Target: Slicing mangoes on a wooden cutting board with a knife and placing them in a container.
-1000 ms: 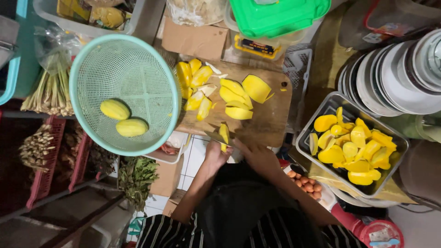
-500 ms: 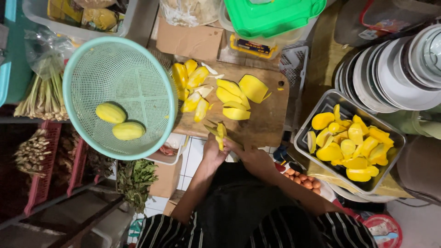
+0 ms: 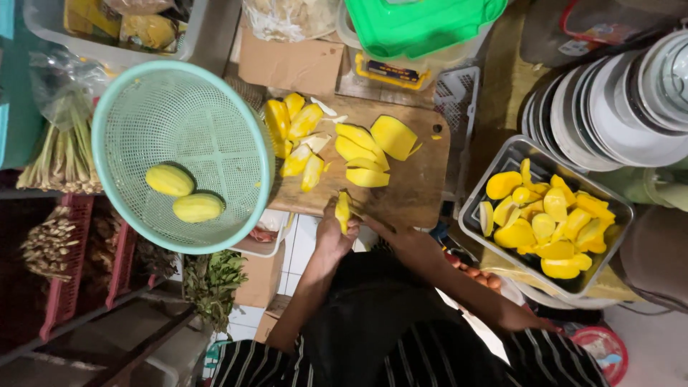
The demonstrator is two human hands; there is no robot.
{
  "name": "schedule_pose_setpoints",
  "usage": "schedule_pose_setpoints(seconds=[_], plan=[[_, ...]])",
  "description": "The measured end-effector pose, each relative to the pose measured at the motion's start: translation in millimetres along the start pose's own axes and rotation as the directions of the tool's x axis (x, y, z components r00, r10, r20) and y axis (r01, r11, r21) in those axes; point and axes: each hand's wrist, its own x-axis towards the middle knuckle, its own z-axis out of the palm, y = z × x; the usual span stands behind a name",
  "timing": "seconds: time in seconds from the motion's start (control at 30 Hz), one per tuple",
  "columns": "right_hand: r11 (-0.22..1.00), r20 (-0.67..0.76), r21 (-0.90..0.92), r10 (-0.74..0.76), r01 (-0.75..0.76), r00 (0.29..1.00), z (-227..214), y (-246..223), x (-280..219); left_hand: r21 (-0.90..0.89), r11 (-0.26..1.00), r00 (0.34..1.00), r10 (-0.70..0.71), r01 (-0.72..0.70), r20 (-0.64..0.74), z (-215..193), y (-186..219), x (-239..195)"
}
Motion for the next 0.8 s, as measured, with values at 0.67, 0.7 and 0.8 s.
schedule_pose_setpoints(seconds=[0.67,0.7,0.8], plan=[[0.571,0.341,0.766,0.028,-0.295,0.940,97,40,-19,0.048,0.998,0.999,0.031,-0.033,0.045,-19,-14,9],[0.153,0.468,0.874,-0.006,-0.462,0.883,110,45,-17,0.063,0.996,0.997,0.062,-0.064,0.042,-12,-11,-3],[-0.012,0.546,0.838,0.028,-0.546,0.837,96,55,-16,0.045,0.988,0.988,0.144,-0.147,0.059,-22,-14,-5]])
